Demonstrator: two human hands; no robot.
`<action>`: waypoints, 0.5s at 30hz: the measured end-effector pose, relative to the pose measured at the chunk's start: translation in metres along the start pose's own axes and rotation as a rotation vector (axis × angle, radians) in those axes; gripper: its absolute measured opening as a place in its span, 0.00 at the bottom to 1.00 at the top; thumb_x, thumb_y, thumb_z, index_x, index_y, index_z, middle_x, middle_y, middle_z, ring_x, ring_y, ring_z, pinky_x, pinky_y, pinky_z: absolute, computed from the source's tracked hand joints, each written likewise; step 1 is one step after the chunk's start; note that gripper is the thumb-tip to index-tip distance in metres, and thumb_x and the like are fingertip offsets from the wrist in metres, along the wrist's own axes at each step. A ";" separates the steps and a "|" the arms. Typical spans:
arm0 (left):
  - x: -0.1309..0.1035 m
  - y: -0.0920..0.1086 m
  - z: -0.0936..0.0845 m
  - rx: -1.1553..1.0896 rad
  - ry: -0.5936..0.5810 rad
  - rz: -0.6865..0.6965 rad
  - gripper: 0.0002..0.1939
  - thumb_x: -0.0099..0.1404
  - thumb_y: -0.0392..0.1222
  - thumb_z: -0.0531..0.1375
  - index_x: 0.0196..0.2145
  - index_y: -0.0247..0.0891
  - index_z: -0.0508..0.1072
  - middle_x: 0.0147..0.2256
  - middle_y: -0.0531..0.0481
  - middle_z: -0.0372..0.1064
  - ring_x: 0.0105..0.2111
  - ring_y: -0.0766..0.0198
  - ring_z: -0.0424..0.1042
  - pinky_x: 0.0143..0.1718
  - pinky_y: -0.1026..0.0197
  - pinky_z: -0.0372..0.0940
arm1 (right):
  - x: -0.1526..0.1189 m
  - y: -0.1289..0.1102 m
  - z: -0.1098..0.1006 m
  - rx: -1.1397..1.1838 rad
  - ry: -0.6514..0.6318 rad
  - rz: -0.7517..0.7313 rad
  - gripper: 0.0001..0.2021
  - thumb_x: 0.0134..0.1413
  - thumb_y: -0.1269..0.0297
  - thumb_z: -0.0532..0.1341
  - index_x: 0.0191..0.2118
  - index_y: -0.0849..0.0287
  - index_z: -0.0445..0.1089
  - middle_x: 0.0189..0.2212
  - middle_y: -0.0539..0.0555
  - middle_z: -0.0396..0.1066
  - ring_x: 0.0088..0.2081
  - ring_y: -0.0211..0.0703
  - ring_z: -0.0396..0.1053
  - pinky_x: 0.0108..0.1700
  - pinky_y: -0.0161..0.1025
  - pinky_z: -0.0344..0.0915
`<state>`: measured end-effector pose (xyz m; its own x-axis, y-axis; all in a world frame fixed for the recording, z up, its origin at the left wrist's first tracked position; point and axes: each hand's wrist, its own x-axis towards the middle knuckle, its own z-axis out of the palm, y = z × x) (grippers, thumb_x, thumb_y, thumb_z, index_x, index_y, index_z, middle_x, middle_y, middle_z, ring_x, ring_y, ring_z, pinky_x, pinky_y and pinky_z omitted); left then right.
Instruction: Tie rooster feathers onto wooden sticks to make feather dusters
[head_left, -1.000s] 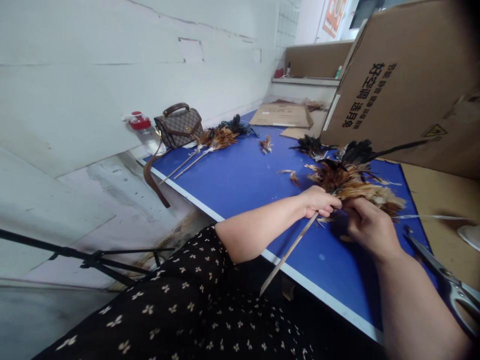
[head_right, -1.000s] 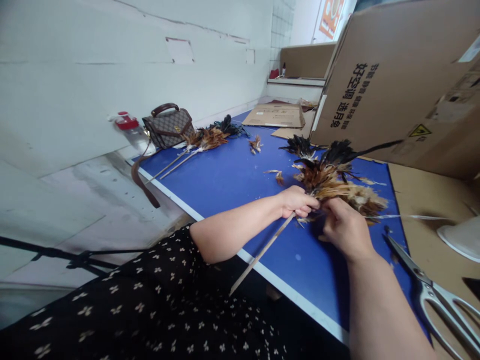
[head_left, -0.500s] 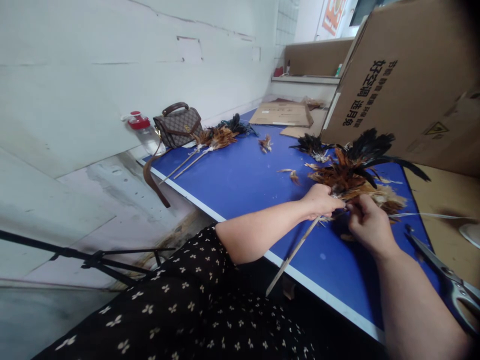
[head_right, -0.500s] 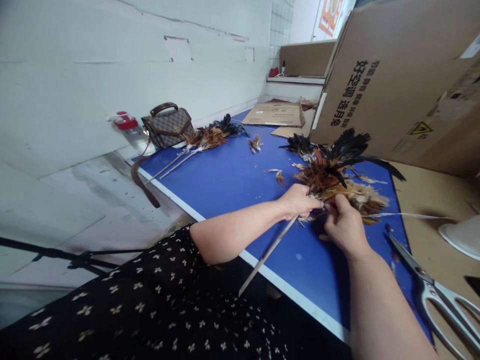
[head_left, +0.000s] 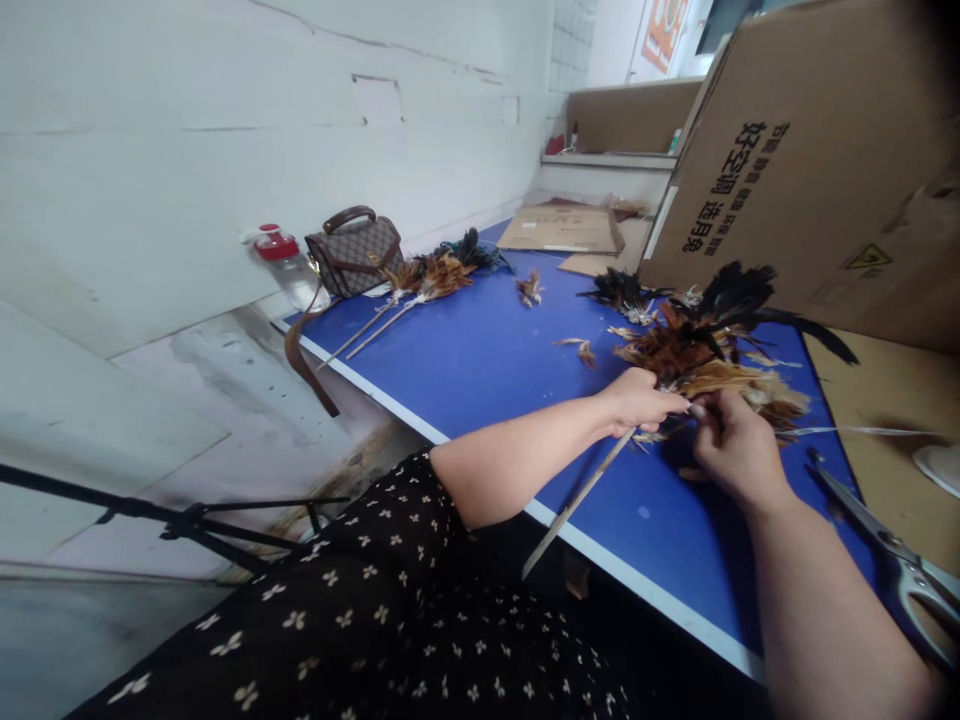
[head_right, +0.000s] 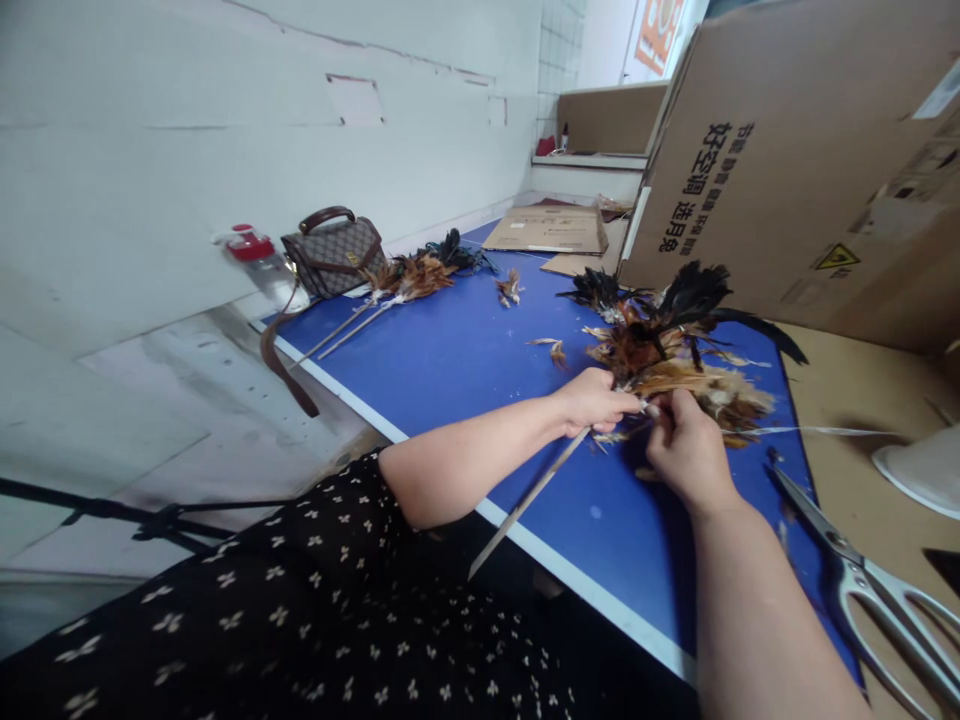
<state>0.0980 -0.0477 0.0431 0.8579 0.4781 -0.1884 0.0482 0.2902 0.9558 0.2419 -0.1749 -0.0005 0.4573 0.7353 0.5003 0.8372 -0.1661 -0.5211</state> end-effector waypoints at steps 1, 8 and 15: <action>0.000 0.001 -0.001 -0.043 -0.025 -0.012 0.25 0.71 0.26 0.67 0.22 0.41 0.61 0.17 0.63 0.54 0.15 0.77 0.49 0.19 0.68 0.45 | 0.000 0.001 0.001 0.008 0.001 -0.001 0.08 0.62 0.54 0.62 0.41 0.51 0.69 0.30 0.57 0.76 0.30 0.50 0.70 0.36 0.45 0.67; 0.004 0.006 -0.005 -0.234 -0.155 -0.123 0.18 0.70 0.28 0.70 0.26 0.36 0.68 0.22 0.61 0.60 0.16 0.79 0.49 0.17 0.71 0.42 | -0.002 0.009 0.008 0.068 0.070 -0.002 0.15 0.71 0.45 0.61 0.46 0.52 0.71 0.35 0.56 0.79 0.32 0.51 0.76 0.39 0.47 0.73; 0.003 0.007 -0.008 -0.163 -0.238 -0.273 0.23 0.75 0.37 0.67 0.24 0.40 0.64 0.18 0.64 0.48 0.13 0.76 0.46 0.16 0.70 0.40 | -0.003 0.012 0.014 0.093 0.174 -0.036 0.13 0.74 0.49 0.60 0.53 0.51 0.72 0.47 0.59 0.82 0.43 0.55 0.83 0.47 0.51 0.79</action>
<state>0.0965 -0.0377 0.0477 0.9203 0.1648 -0.3547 0.2257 0.5167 0.8259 0.2459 -0.1699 -0.0181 0.4791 0.6136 0.6277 0.8265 -0.0745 -0.5580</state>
